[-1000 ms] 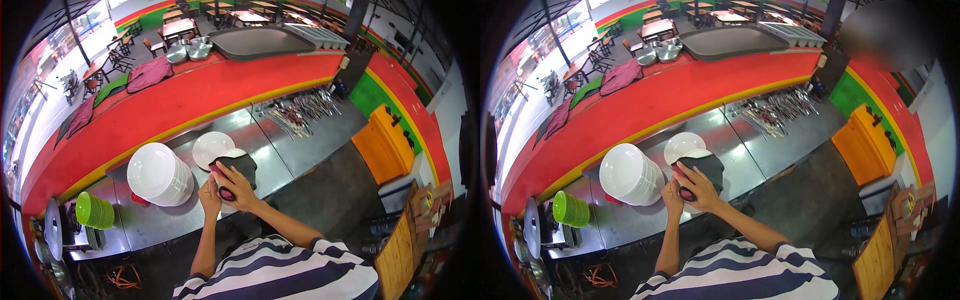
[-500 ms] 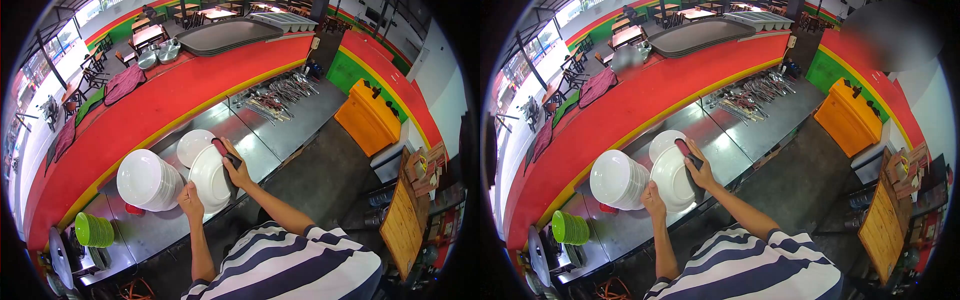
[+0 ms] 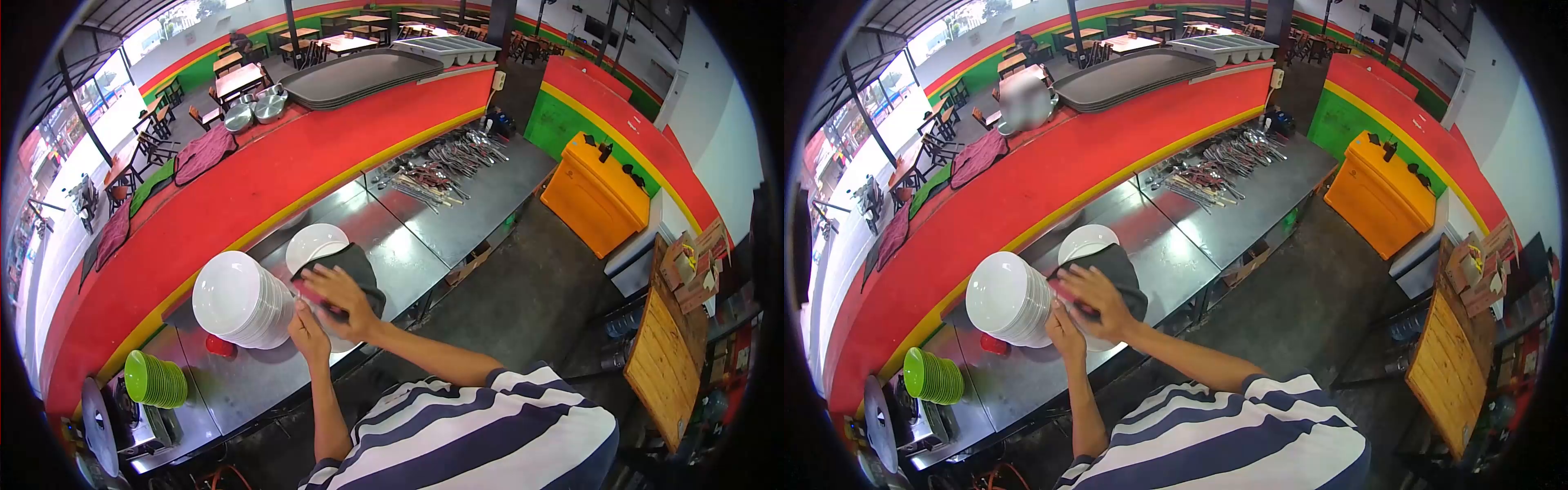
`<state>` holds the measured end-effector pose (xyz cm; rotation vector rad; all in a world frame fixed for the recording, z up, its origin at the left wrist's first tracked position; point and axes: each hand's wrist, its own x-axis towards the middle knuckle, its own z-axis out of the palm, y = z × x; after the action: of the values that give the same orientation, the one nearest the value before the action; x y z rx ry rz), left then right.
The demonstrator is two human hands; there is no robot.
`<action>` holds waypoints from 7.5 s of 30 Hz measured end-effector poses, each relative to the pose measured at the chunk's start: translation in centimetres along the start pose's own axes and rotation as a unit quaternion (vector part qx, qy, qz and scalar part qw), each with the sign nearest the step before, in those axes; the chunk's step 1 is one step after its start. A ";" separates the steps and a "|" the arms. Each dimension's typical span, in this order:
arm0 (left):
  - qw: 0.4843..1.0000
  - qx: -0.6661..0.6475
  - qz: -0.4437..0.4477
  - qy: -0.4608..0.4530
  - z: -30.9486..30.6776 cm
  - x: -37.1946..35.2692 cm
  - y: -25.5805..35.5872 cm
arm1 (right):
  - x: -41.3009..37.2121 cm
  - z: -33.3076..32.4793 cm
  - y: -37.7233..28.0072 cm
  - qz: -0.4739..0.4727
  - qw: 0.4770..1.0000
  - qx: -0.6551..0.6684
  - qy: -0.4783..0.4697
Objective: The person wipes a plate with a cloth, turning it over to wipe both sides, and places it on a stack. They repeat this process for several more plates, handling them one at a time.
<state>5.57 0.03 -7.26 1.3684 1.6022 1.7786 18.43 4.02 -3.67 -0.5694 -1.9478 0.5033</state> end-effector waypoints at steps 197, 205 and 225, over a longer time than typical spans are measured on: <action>0.956 -0.040 -0.266 0.119 8.1 7.1 -21.6 | -5.0 5.7 29.0 0.646 0.598 0.452 0.145; 0.966 -0.073 -0.226 0.102 7.8 8.9 -15.8 | -7.1 3.7 28.0 0.629 0.650 0.402 0.145; 0.986 -0.093 -0.135 -0.043 1.3 6.7 -7.3 | -0.7 7.7 9.7 0.201 0.968 0.060 -0.137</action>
<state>1.30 8.08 -11.35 1.0724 1.4575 1.6368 13.38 10.62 -12.93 -0.8603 -2.0472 0.9930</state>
